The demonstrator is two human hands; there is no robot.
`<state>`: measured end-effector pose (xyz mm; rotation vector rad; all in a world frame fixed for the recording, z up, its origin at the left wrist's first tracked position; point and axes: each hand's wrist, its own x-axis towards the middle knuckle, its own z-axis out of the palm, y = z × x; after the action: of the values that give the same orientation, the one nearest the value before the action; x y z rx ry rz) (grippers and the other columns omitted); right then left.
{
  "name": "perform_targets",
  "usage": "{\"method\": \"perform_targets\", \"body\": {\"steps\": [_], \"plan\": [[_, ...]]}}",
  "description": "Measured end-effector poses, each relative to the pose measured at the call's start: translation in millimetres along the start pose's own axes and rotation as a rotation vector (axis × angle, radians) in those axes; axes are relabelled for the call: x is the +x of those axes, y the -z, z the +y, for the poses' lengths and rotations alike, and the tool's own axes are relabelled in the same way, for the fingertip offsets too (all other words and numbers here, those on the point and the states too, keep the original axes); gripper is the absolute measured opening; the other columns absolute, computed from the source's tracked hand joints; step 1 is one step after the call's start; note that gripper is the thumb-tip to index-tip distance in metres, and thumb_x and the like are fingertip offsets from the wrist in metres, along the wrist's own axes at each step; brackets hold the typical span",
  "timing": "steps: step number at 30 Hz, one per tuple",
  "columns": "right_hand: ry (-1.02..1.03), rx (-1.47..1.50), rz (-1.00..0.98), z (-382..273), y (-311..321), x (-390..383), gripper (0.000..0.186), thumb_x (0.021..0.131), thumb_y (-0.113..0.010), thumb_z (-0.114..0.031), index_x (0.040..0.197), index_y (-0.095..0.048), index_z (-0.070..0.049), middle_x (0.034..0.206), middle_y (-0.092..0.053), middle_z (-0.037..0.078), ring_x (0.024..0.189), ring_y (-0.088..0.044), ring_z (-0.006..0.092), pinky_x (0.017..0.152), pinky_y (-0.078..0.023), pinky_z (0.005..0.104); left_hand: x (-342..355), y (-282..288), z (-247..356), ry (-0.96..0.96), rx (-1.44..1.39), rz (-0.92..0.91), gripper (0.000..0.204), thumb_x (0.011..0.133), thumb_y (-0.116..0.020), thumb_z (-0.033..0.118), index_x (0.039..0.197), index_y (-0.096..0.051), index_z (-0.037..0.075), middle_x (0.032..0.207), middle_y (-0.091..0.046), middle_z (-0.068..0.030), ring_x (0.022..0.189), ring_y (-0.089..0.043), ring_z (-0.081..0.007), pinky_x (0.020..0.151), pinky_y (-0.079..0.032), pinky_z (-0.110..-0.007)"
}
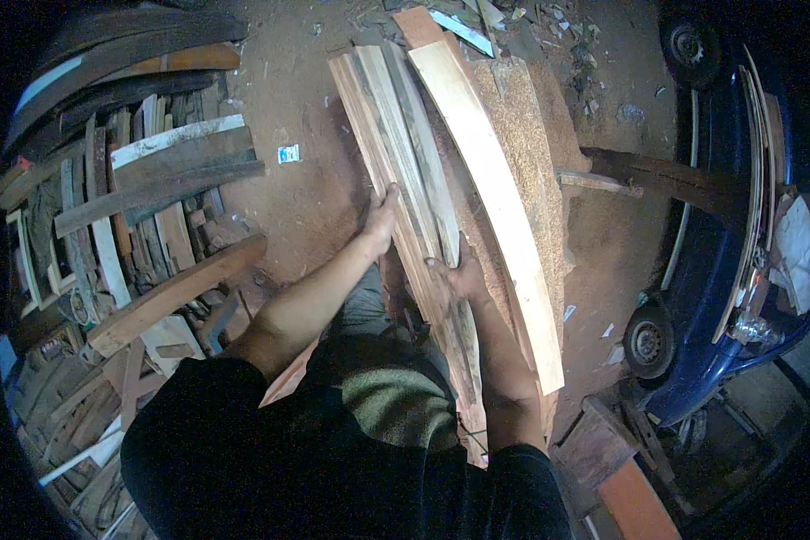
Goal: The person measures and marks wooden planks with a square and pencil, then uses a circular saw to cut them to size. The cut pieces are stacked on the workbench.
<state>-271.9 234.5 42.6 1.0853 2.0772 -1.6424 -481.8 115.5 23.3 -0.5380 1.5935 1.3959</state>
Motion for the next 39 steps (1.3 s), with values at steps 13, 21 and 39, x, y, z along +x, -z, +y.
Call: {"method": "perform_targets", "body": {"steps": [13,21,39], "plan": [[-0.046,-0.023,-0.077,-13.5,18.8,-4.1,0.096,0.077,-0.091,-0.05,0.143,-0.055,0.01,0.14,-0.062,0.031,0.133,-0.059,0.0385,0.115,-0.043,0.0454,12.3,-18.3,-36.5,-0.32,-0.068,0.006,0.075,0.103,-0.068,0.027,0.16,-0.024,0.006,0.147,-0.058,-0.0209,0.133,-0.059,-0.0303,0.11,-0.046,-0.04],[0.114,-0.012,0.073,24.1,20.3,-7.1,0.078,0.084,-0.088,-0.034,0.141,-0.056,0.01,0.13,-0.069,0.024,0.123,-0.065,0.0297,0.107,-0.05,0.0399,4.1,-27.2,-34.2,-0.384,0.077,0.078,0.079,0.103,-0.067,0.025,0.162,-0.019,0.001,0.15,-0.054,-0.0252,0.137,-0.056,-0.0337,0.116,-0.041,-0.04],[-0.339,1.029,-0.1,-60.4,66.6,-79.6,0.072,0.078,-0.068,-0.036,0.137,-0.064,0.005,0.128,-0.071,0.019,0.113,-0.069,0.0322,0.105,-0.054,0.0414,6.3,-5.1,-35.4,-0.417,0.081,-0.08,0.089,0.106,-0.057,0.05,0.16,-0.021,-0.011,0.158,-0.041,-0.0354,0.146,-0.045,-0.0434,0.12,-0.036,-0.044]]}}
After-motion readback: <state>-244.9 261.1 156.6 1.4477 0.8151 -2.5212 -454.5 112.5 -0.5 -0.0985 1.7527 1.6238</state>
